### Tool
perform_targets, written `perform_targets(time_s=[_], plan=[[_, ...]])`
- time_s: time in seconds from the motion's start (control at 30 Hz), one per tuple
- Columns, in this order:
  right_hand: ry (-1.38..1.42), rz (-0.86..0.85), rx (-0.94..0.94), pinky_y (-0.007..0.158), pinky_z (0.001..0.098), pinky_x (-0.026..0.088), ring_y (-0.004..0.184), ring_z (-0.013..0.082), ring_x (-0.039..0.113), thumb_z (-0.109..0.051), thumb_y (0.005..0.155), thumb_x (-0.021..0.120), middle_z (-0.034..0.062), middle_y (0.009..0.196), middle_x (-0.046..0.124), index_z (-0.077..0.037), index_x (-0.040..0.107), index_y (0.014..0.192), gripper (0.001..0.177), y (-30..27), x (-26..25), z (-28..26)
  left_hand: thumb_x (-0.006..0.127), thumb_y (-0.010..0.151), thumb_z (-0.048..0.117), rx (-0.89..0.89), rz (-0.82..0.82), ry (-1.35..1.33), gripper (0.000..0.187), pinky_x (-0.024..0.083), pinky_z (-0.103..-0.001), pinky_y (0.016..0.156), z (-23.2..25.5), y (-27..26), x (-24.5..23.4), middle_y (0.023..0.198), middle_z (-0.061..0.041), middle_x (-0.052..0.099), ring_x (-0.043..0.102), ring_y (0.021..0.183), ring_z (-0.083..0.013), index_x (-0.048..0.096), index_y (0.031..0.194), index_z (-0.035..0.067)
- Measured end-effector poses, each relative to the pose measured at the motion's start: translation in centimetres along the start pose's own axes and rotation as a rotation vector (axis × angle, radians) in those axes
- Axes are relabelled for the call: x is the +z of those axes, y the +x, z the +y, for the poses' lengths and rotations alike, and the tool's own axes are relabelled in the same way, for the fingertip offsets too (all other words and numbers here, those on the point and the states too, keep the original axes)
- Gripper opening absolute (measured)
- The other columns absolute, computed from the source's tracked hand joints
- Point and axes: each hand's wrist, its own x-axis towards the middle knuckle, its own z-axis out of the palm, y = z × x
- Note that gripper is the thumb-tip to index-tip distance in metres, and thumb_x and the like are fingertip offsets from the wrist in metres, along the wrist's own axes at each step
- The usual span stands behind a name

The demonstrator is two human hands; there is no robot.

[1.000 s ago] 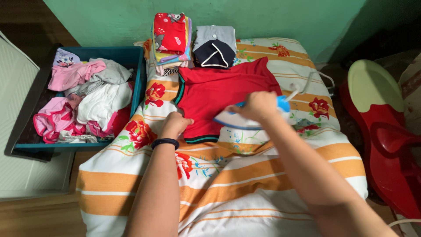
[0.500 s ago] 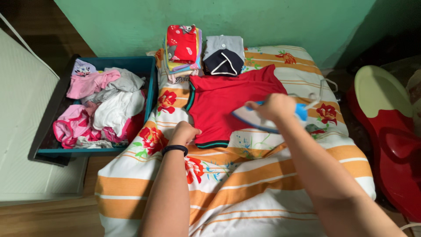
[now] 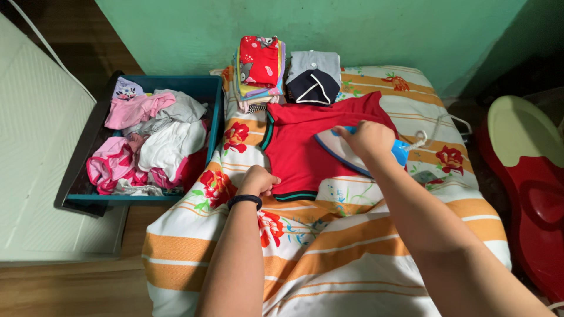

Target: The person irons a red shirt on a bed using a blue and white iron, then folds the shirt into a rectangle and irons it again before placing it on a stack of folded clothes.

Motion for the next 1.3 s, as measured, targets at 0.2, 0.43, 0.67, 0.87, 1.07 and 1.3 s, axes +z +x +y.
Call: perform_targets(time_s=[0.2,0.43,0.67,0.87,1.07,1.3], plan=[[0.032,-0.178,-0.177,0.070,0.0450,0.059,0.076,0.0324,0.075,-0.089,0.077,0.054,0.0119,0.072,0.073,-0.011,0.079,0.073,0.082,-1.5,-1.7,-2.1,0.083,0.085,0.027,0.030,0.010,-0.201,0.037,0.048,-0.033,0.042,0.4,-0.7,-0.2,0.062,-0.009,0.063,0.060,0.046,-0.0185,0.066,0.076,-0.004],[0.010,-0.092,-0.315,0.064,0.0451,0.059,0.072,0.0329,0.075,-0.091,0.074,0.056,0.0136,0.072,0.073,-0.011,0.076,0.077,0.082,-2.3,-1.8,-5.3,0.079,0.084,0.020,0.050,0.027,-0.116,0.026,0.045,-0.034,0.042,-0.2,0.1,0.3,0.063,-0.009,0.067,0.067,0.048,-0.0202,0.069,0.075,-0.001],[0.031,-0.103,-0.306,0.063,0.0451,0.057,0.072,0.0328,0.074,-0.090,0.076,0.056,0.0136,0.071,0.072,-0.011,0.076,0.072,0.081,-1.0,-1.6,-6.6,0.079,0.086,0.020,-0.011,-0.061,-0.133,0.025,0.048,-0.037,0.045,-1.3,2.1,0.6,0.062,-0.007,0.065,0.065,0.048,-0.0199,0.068,0.078,-0.001],[0.009,-0.103,-0.455,0.060,0.0441,0.057,0.067,0.0320,0.073,-0.091,0.071,0.058,0.0129,0.069,0.072,-0.012,0.075,0.073,0.081,-1.9,-1.7,-7.1,0.079,0.086,0.020,-0.016,-0.101,-0.086,0.024,0.046,-0.038,0.045,-1.2,2.1,0.1,0.061,-0.005,0.066,0.066,0.049,-0.0186,0.067,0.074,0.003],[0.047,-0.064,-0.426,0.058,0.0456,0.056,0.065,0.0325,0.071,-0.091,0.071,0.058,0.0114,0.066,0.070,-0.013,0.075,0.069,0.080,-1.1,-1.2,-8.1,0.079,0.087,0.020,-0.081,-0.095,-0.104,0.026,0.041,-0.036,0.044,-1.1,1.4,-0.1,0.061,-0.006,0.066,0.064,0.049,-0.0178,0.065,0.072,0.005],[0.074,-0.025,-0.476,0.056,0.0459,0.056,0.063,0.0325,0.071,-0.091,0.069,0.061,0.0114,0.065,0.070,-0.011,0.073,0.070,0.081,-0.6,-0.7,-9.0,0.077,0.088,0.017,-0.079,-0.123,-0.107,0.024,0.042,-0.034,0.044,-0.7,0.8,-1.0,0.060,-0.006,0.064,0.063,0.049,-0.0176,0.065,0.072,0.004]])
